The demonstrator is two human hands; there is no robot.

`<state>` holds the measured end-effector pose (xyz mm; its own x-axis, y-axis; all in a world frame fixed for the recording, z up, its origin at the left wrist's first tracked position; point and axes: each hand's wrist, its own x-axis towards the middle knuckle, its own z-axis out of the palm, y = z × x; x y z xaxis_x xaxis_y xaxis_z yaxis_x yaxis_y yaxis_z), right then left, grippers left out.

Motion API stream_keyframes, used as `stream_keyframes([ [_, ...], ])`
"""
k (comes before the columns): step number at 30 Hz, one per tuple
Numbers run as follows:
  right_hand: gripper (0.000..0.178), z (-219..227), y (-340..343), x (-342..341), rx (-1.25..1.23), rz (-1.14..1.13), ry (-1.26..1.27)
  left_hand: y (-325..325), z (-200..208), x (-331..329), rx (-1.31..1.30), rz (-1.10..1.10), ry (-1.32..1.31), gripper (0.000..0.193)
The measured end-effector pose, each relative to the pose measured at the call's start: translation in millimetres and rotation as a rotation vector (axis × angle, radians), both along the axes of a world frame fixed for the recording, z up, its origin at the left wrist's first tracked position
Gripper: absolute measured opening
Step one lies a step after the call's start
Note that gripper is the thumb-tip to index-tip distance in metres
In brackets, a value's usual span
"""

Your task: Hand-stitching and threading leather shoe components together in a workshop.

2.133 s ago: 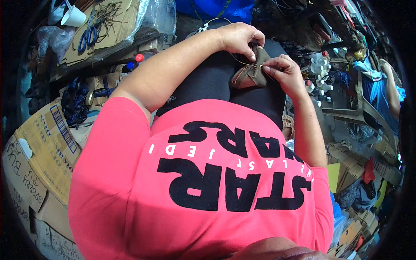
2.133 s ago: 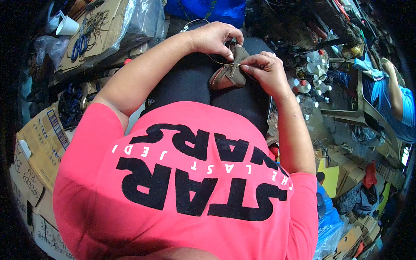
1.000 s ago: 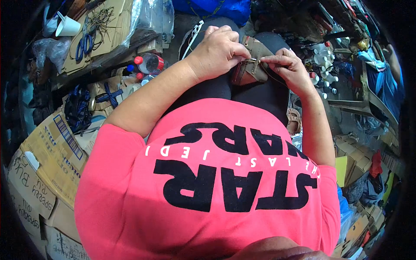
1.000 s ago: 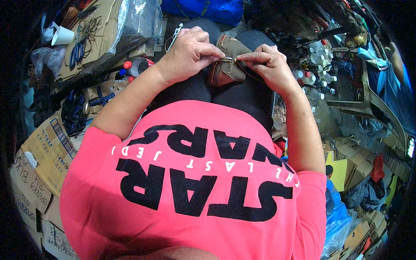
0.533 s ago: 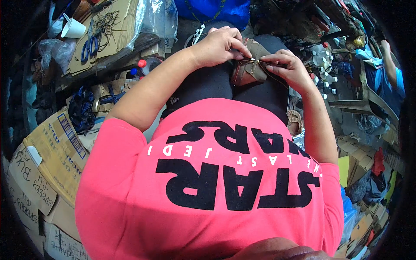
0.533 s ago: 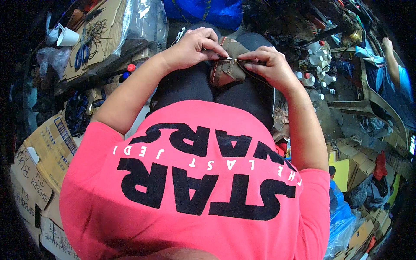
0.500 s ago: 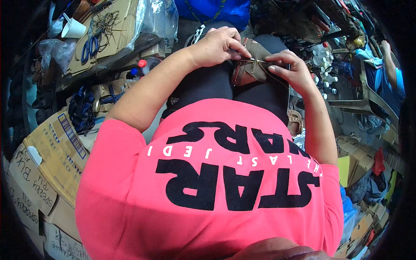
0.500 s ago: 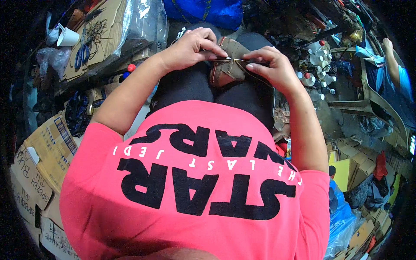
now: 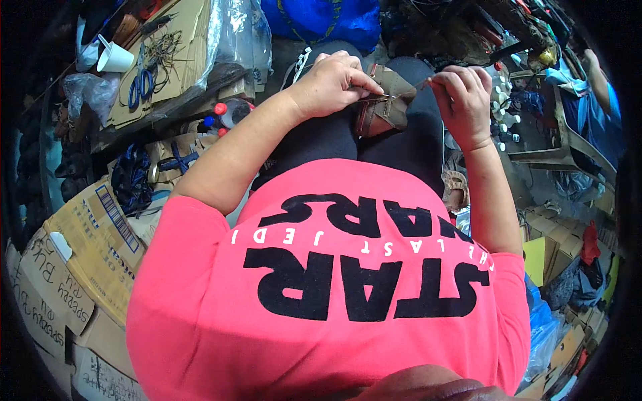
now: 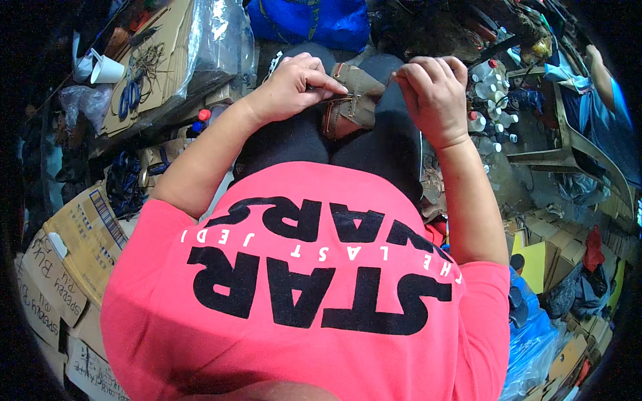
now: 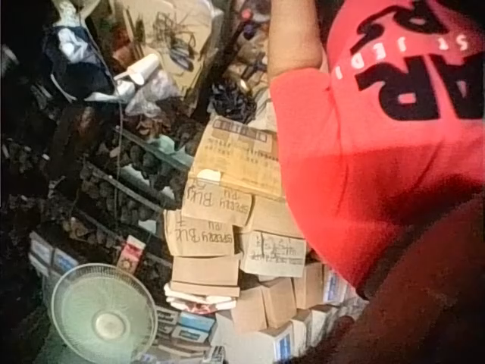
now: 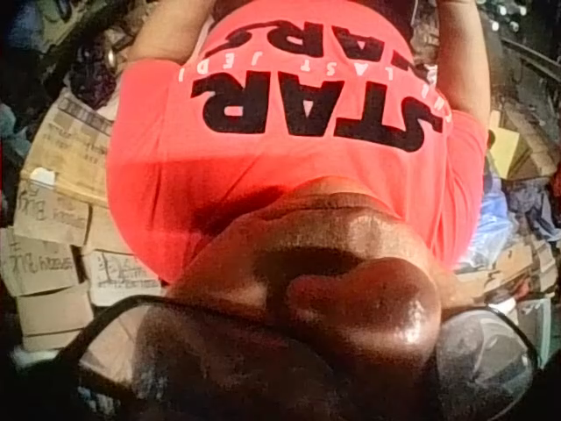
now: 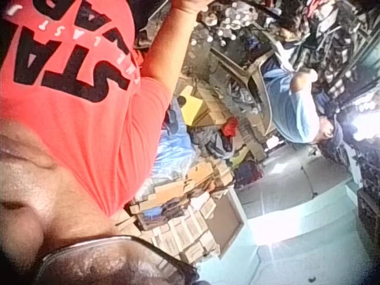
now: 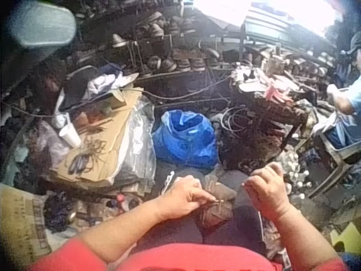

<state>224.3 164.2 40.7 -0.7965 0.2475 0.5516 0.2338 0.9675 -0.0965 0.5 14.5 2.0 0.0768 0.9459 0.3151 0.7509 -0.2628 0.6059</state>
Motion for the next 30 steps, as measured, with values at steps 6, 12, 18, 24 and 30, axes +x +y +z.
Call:
stream_keyframes([
  [6, 0.024, 0, 19, -31, 0.008, -0.014, -0.128, 7, 5, 9, 0.014, -0.001, 0.033, 0.014],
  [12, 0.024, 23, 36, -1, -0.396, 0.007, -0.033, 0, -4, 9, 0.071, 0.055, -0.034, 0.019],
  [18, 0.015, 10, -12, -6, -0.310, 0.148, -0.255, -1, -4, 7, 0.033, 0.056, -0.038, 0.024],
  [24, 0.013, -21, -14, -6, -0.544, 0.171, -0.202, -1, -9, 9, 0.030, 0.096, -0.046, 0.022],
  [30, 0.014, -30, -26, -9, -0.931, -0.014, -0.175, -3, -6, 22, 0.013, 0.184, -0.037, 0.015],
])
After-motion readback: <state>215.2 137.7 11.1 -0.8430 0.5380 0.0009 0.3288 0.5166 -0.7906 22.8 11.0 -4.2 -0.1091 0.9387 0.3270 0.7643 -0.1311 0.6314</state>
